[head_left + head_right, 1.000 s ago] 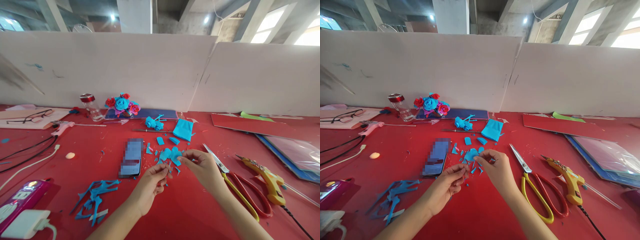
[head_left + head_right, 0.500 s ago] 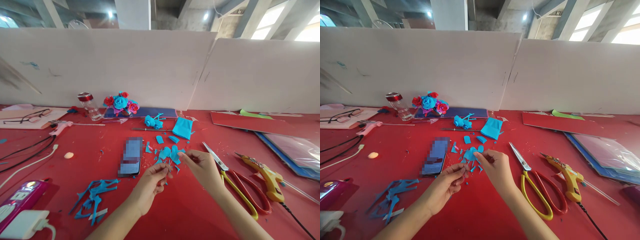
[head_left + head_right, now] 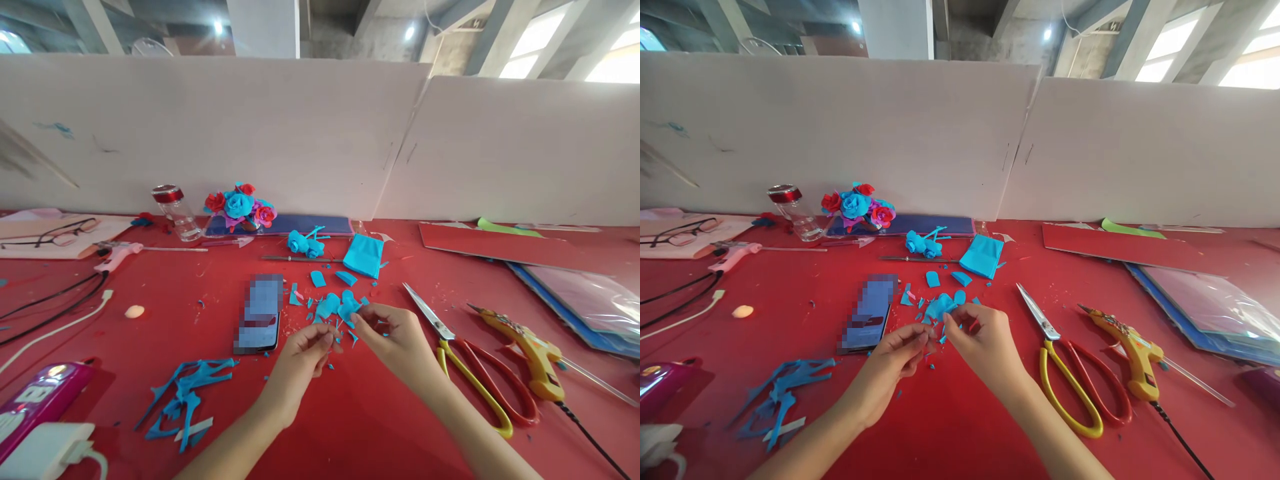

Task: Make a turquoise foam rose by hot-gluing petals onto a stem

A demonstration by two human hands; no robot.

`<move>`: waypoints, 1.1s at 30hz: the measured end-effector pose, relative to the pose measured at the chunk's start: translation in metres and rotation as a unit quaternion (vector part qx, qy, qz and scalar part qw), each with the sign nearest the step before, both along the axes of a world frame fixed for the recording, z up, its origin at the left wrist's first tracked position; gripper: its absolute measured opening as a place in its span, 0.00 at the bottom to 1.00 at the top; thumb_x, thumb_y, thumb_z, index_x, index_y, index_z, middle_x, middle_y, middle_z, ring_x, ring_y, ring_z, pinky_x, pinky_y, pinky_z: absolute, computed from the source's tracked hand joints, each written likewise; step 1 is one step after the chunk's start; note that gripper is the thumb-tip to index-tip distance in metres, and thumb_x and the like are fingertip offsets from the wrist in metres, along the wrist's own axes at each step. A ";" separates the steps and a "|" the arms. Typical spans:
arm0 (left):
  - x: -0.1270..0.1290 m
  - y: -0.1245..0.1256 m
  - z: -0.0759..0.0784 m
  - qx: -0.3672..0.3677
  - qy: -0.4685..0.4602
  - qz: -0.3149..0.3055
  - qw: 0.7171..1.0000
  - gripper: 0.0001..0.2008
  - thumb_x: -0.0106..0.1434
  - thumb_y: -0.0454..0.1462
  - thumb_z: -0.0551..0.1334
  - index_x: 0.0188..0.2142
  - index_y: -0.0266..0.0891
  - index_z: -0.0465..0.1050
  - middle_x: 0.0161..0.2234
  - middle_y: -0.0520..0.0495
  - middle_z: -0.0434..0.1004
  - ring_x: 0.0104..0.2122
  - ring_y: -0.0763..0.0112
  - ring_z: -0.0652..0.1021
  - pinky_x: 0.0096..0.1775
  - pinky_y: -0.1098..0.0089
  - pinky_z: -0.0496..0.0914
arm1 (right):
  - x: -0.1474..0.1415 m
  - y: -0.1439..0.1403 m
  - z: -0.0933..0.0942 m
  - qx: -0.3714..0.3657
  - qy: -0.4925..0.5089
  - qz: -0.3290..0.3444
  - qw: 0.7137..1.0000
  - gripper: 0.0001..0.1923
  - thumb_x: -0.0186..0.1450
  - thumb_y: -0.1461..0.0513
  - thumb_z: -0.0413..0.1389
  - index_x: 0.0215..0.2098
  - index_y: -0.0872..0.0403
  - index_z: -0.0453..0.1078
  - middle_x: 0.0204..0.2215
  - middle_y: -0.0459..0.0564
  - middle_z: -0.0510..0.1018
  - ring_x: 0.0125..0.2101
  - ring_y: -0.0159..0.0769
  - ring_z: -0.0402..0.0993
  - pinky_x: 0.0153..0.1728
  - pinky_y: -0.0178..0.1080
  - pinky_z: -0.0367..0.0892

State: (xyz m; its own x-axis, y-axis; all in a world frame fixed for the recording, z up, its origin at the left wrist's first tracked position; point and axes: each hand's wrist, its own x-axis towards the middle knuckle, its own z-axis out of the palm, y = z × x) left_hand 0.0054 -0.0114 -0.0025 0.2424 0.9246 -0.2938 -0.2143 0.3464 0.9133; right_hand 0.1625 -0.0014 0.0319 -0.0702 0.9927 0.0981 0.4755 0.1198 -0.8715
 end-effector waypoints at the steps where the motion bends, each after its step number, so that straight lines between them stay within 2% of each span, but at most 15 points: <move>1: 0.000 0.000 0.000 0.006 0.004 -0.003 1.000 0.13 0.53 0.47 0.65 0.29 0.38 0.75 0.23 0.51 0.65 0.21 0.77 0.54 0.24 0.72 0.47 | 0.000 0.000 0.000 -0.002 0.003 0.001 1.000 0.15 0.60 0.54 0.52 0.21 0.55 0.69 0.18 0.44 0.68 0.21 0.29 0.60 0.22 0.33 0.56; 10: 0.001 -0.001 0.001 0.029 0.060 -0.011 0.998 0.16 0.55 0.49 0.62 0.33 0.39 0.74 0.23 0.53 0.65 0.21 0.76 0.56 0.24 0.73 0.51 | 0.002 0.001 -0.004 -0.014 0.025 0.002 1.000 0.16 0.59 0.53 0.53 0.20 0.55 0.67 0.17 0.43 0.65 0.20 0.28 0.57 0.21 0.32 0.54; 18: 0.001 -0.002 -0.001 0.051 0.094 -0.012 0.994 0.14 0.58 0.47 0.58 0.33 0.40 0.74 0.22 0.54 0.64 0.20 0.76 0.56 0.23 0.74 0.51 | 0.002 0.001 -0.003 -0.018 0.029 0.001 0.999 0.15 0.58 0.54 0.54 0.20 0.55 0.66 0.18 0.44 0.67 0.21 0.29 0.60 0.23 0.32 0.57; 33: 0.001 -0.002 0.000 0.065 0.080 -0.016 0.995 0.13 0.57 0.47 0.59 0.31 0.39 0.74 0.27 0.50 0.71 0.19 0.78 0.57 0.22 0.75 0.52 | 0.004 0.000 -0.002 -0.024 0.029 0.010 0.999 0.15 0.58 0.52 0.54 0.22 0.55 0.68 0.19 0.46 0.70 0.21 0.30 0.63 0.23 0.33 0.60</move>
State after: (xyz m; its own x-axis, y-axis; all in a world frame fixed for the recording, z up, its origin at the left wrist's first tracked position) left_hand 0.0064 -0.0131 -0.0029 0.2326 0.9498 -0.2095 -0.0534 0.2275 0.9723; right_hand 0.1663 -0.0016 0.0303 -0.0852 0.9949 0.0547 0.4222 0.0858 -0.9024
